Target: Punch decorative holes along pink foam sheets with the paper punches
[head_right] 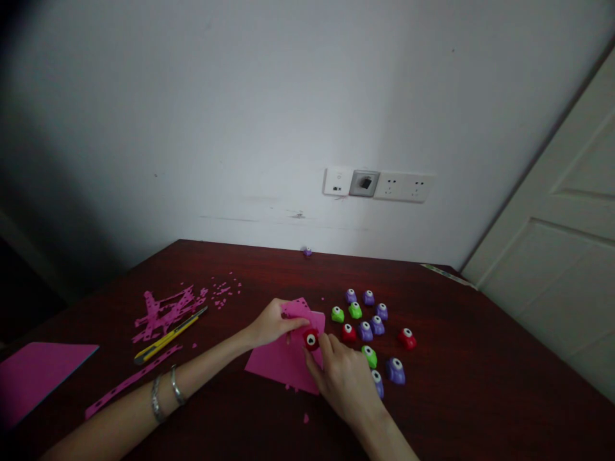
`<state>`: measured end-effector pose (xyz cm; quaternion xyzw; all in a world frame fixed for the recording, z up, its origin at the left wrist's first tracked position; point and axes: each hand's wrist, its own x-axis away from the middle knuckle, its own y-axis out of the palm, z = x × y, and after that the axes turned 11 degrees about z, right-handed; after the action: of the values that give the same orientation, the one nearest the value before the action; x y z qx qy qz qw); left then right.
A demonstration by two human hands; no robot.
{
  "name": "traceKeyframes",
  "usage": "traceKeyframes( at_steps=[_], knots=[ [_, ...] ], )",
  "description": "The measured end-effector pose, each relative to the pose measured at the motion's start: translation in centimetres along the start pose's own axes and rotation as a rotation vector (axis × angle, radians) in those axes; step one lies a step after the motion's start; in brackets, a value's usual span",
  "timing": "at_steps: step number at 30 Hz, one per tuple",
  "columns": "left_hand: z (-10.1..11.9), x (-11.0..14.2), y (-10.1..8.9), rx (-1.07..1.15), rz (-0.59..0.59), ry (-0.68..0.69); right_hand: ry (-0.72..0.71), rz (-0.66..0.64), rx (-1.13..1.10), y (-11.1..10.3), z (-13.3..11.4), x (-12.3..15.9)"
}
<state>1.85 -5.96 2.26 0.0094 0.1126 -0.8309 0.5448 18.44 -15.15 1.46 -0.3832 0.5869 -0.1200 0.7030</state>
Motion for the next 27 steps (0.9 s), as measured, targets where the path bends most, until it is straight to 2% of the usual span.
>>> traceKeyframes(
  at_steps=[3, 8, 15, 27],
  knots=[
    [0.04, -0.01, 0.0, 0.019, -0.001, 0.001, -0.005, 0.003, -0.016, -0.04, -0.02, -0.03],
    [0.26, -0.02, -0.21, 0.059, -0.043, -0.08, 0.006, 0.052, -0.021, -0.08, 0.22, -0.12],
    [0.4, 0.37, 0.43, 0.17, -0.067, -0.158, 0.046, 0.05, -0.001, 0.01, 0.53, -0.06],
    [0.75, 0.28, 0.01, 0.177, -0.091, -0.146, 0.044, 0.063, 0.021, -0.26, 0.69, -0.25]
  ],
)
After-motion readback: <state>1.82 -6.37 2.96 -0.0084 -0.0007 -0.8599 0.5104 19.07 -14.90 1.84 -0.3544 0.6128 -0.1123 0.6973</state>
